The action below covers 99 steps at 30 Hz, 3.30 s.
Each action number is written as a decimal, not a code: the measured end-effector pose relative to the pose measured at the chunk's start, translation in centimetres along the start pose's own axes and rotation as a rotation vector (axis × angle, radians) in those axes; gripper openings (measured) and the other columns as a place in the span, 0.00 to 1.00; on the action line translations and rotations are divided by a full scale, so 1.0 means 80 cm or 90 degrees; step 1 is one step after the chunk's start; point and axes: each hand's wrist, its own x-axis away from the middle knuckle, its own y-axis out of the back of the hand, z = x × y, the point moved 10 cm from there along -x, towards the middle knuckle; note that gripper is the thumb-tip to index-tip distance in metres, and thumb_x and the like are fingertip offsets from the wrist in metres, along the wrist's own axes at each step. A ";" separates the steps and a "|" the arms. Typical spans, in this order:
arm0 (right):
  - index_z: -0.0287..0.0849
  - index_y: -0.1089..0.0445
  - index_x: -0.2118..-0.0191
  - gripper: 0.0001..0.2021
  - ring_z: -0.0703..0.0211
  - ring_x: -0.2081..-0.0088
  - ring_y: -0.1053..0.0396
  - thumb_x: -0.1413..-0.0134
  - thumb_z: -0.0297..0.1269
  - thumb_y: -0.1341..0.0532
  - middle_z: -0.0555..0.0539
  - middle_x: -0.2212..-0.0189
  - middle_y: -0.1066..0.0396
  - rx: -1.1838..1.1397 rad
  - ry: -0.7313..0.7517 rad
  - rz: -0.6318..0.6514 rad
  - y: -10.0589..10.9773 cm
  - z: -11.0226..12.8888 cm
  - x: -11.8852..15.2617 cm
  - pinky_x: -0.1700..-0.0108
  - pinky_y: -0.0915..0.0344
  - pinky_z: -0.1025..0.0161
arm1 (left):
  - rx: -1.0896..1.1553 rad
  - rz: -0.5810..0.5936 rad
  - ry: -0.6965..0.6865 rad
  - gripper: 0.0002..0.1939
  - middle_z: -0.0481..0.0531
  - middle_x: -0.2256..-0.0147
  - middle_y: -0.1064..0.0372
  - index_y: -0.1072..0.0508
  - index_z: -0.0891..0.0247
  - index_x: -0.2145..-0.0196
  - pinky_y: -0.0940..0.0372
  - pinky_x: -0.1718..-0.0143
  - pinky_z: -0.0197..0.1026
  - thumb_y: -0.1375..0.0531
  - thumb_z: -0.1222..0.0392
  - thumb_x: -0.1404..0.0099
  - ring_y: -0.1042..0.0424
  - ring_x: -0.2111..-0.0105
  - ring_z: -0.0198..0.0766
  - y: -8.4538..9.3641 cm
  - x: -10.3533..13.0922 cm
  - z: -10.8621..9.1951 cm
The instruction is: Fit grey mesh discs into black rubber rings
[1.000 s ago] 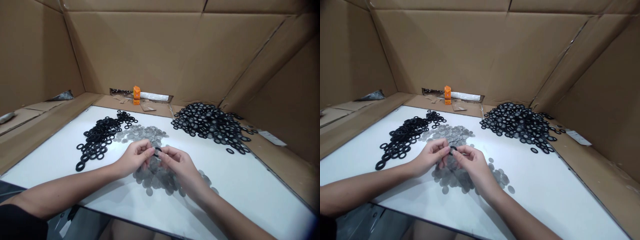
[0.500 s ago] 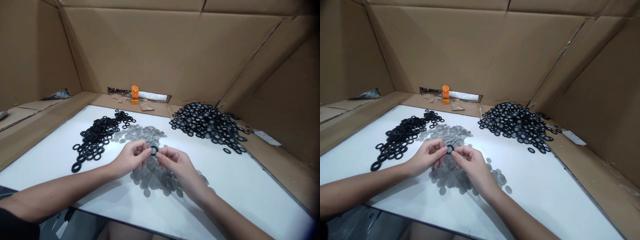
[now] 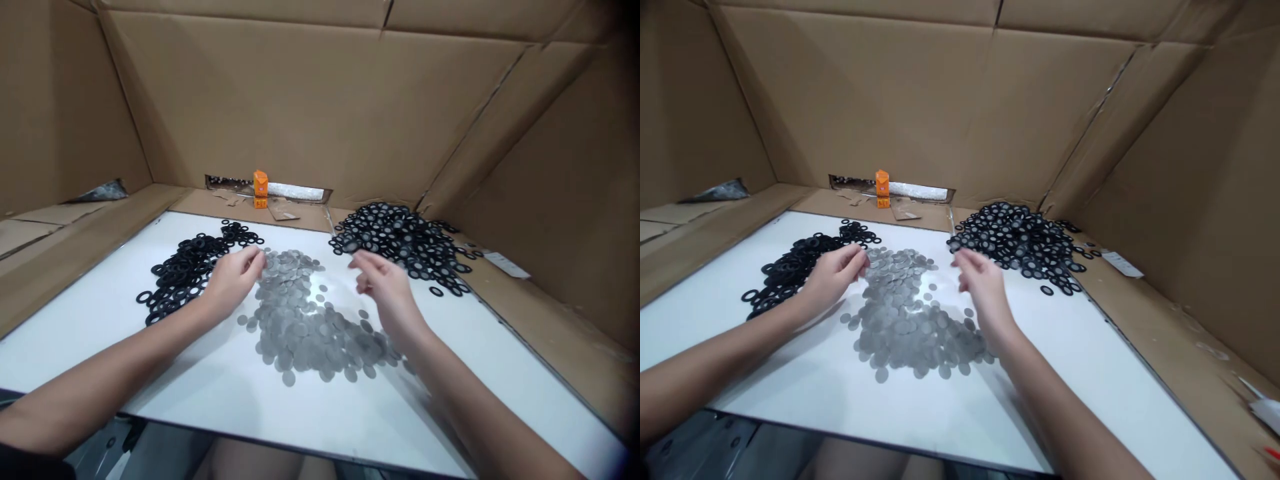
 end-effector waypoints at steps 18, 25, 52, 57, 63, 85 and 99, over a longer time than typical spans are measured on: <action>0.43 0.28 0.63 0.10 0.49 0.52 0.33 0.48 0.44 0.38 0.43 0.56 0.31 0.544 0.148 0.307 -0.068 -0.008 0.042 0.51 0.39 0.58 | -0.555 0.121 0.153 0.16 0.65 0.58 0.32 0.32 0.64 0.56 0.36 0.60 0.50 0.49 0.52 0.36 0.37 0.55 0.57 0.063 -0.049 0.149; 0.44 0.28 0.67 0.06 0.46 0.50 0.36 0.48 0.40 0.37 0.41 0.57 0.33 0.502 0.130 0.344 -0.071 -0.017 0.043 0.49 0.40 0.55 | -0.499 0.136 0.063 0.12 0.61 0.57 0.33 0.31 0.60 0.62 0.38 0.58 0.50 0.47 0.51 0.38 0.38 0.53 0.56 0.061 -0.062 0.153; 0.45 0.20 0.64 0.09 0.50 0.59 0.26 0.52 0.38 0.36 0.46 0.62 0.22 0.172 0.089 0.296 -0.064 0.003 0.030 0.54 0.35 0.56 | -0.216 -0.020 0.007 0.12 0.52 0.72 0.31 0.29 0.61 0.71 0.40 0.63 0.42 0.42 0.49 0.41 0.34 0.64 0.45 0.079 -0.065 0.101; 0.41 0.25 0.60 0.13 0.61 0.71 0.29 0.55 0.35 0.34 0.50 0.74 0.26 -0.013 -0.008 0.290 -0.074 0.005 0.043 0.65 0.35 0.64 | 0.170 0.161 0.083 0.17 0.49 0.73 0.30 0.32 0.63 0.69 0.42 0.74 0.36 0.40 0.45 0.41 0.34 0.74 0.35 -0.015 -0.026 0.040; 0.42 0.28 0.75 0.06 0.59 0.67 0.30 0.56 0.37 0.33 0.49 0.72 0.27 -0.052 -0.004 0.307 -0.092 0.007 0.062 0.62 0.35 0.63 | 0.391 0.294 0.106 0.15 0.48 0.73 0.31 0.34 0.64 0.70 0.39 0.72 0.34 0.37 0.49 0.43 0.31 0.72 0.34 -0.089 0.037 -0.026; 0.41 0.26 0.68 0.14 0.62 0.69 0.30 0.60 0.43 0.28 0.49 0.72 0.27 -0.199 -0.131 0.265 -0.105 -0.015 0.075 0.64 0.33 0.65 | 0.240 0.230 -0.017 0.06 0.49 0.71 0.32 0.34 0.62 0.71 0.39 0.66 0.38 0.42 0.60 0.37 0.32 0.67 0.38 -0.083 0.054 -0.049; 0.41 0.26 0.76 0.10 0.62 0.72 0.35 0.56 0.43 0.32 0.49 0.76 0.30 -0.073 -0.086 0.272 -0.099 -0.019 0.064 0.69 0.40 0.64 | 0.170 0.228 0.002 0.09 0.47 0.74 0.32 0.37 0.61 0.71 0.41 0.71 0.37 0.46 0.57 0.35 0.32 0.73 0.36 -0.088 0.055 -0.033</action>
